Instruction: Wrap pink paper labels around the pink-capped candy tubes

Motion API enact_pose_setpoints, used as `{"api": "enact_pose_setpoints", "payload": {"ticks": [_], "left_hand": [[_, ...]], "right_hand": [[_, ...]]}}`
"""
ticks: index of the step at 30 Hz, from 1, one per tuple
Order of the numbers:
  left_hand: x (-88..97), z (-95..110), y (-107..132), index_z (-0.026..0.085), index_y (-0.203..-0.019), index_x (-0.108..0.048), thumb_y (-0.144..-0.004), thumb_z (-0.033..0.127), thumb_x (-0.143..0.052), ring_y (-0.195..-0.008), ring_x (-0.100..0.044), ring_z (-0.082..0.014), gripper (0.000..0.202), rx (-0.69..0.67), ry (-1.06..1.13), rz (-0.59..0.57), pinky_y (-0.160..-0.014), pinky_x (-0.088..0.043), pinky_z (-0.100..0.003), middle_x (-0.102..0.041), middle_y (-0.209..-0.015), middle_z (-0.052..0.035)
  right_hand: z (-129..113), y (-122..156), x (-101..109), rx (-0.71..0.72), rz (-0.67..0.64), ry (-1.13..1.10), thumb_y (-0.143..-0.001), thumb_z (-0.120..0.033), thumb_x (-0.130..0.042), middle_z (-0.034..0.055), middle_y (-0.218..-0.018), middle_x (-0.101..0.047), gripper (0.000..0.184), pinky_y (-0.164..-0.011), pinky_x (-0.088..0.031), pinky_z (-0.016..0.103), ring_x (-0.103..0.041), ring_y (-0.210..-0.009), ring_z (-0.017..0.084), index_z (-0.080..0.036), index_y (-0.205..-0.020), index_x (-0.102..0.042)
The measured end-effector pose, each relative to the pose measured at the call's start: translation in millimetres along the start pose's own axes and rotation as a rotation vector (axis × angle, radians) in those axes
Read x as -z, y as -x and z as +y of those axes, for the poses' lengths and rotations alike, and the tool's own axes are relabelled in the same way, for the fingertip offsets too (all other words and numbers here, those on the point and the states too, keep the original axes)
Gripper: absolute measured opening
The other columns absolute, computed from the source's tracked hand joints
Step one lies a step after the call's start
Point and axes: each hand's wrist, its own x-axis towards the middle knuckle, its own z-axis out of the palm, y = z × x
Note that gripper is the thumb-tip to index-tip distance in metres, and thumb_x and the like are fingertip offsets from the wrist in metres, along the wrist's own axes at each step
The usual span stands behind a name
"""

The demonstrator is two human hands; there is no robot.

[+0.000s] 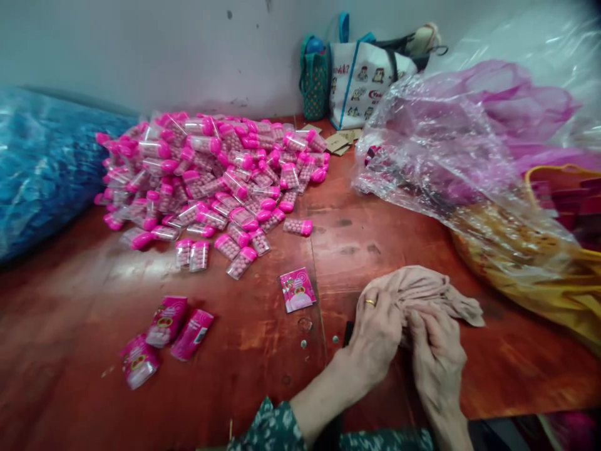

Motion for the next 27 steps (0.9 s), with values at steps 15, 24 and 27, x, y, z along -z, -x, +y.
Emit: {"api": "enact_pose_setpoints", "payload": {"ticks": [15,24,27], "left_hand": [[49.6,-41,34,0.016,-0.1,-0.062,-0.084,0.027,-0.05,-0.09,-0.053,-0.0212,0.022,0.133,0.215,0.375,-0.082,-0.042,-0.037,-0.064,-0.091,-0.0087],[77.8,-98,76,0.018,-0.09,-0.063,-0.081,0.023,-0.055,-0.078,-0.057,-0.0163,0.014,0.666,0.263,0.632,-0.072,-0.045,-0.027,-0.06,-0.085,-0.0027],[67.0,-99,75,0.018,-0.091,-0.063,-0.079,0.024,-0.057,-0.068,-0.055,-0.0137,0.015,0.682,0.307,0.59,-0.06,-0.044,-0.024,-0.055,-0.08,-0.0009]], "right_hand": [[-20,-29,-10,-0.059,0.074,0.217,-0.086,-0.046,-0.044,0.0139,-0.093,-0.058,0.036,-0.08,-0.035,0.043,-0.046,-0.092,0.029,-0.014,-0.091,-0.06],[-109,-12,-86,0.059,-0.362,-0.001,-0.084,-0.032,-0.055,0.0049,-0.076,-0.056,0.015,-0.072,-0.034,0.035,-0.045,-0.077,0.023,-0.019,-0.077,-0.058],[-111,-8,-98,0.032,-0.363,-0.015,-0.084,-0.029,-0.055,0.0035,-0.071,-0.056,0.017,-0.069,-0.032,0.033,-0.045,-0.073,0.021,-0.019,-0.07,-0.055]]}}
